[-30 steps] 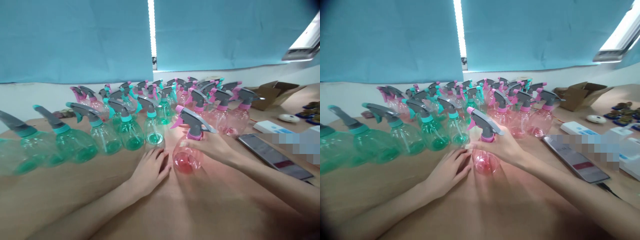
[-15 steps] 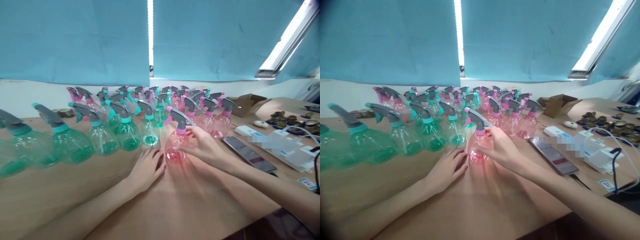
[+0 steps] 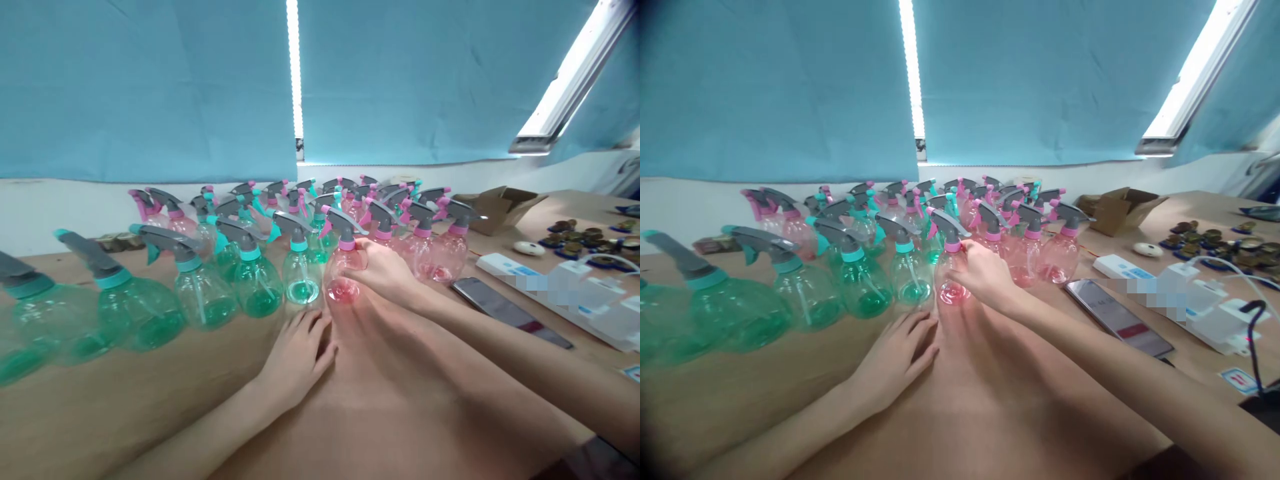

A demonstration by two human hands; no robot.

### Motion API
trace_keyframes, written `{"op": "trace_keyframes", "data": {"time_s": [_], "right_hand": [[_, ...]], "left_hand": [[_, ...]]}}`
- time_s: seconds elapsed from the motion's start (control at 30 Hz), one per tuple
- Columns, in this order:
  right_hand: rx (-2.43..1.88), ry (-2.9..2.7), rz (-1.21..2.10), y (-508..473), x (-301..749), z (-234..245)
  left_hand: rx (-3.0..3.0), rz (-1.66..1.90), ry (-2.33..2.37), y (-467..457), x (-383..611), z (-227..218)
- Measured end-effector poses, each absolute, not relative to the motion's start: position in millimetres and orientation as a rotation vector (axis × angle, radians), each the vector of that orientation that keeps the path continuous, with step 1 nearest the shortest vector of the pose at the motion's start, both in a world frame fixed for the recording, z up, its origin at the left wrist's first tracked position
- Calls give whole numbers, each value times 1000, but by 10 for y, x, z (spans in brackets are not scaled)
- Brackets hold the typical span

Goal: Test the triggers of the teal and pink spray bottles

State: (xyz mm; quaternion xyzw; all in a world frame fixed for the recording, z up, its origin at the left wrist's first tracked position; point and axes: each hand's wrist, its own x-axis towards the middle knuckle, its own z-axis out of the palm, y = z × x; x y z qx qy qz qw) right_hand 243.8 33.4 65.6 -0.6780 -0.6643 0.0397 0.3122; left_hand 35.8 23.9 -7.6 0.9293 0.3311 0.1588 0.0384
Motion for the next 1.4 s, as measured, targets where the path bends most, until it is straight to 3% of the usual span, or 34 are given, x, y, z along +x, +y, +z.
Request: {"op": "trace_keyframes", "data": {"time_s": [0.53, 0.83, 1.4], "right_hand": [[-1686, -1737, 80, 328, 2554, 633], [-1805, -1544, -165, 74, 3125, 578], [-1841, -1561, -104, 448, 3051, 413]], "left_hand": [[2799, 484, 1027, 249, 345, -82], [2826, 513, 1024, 279, 330, -106], [2807, 474, 1045, 277, 329, -96]]}}
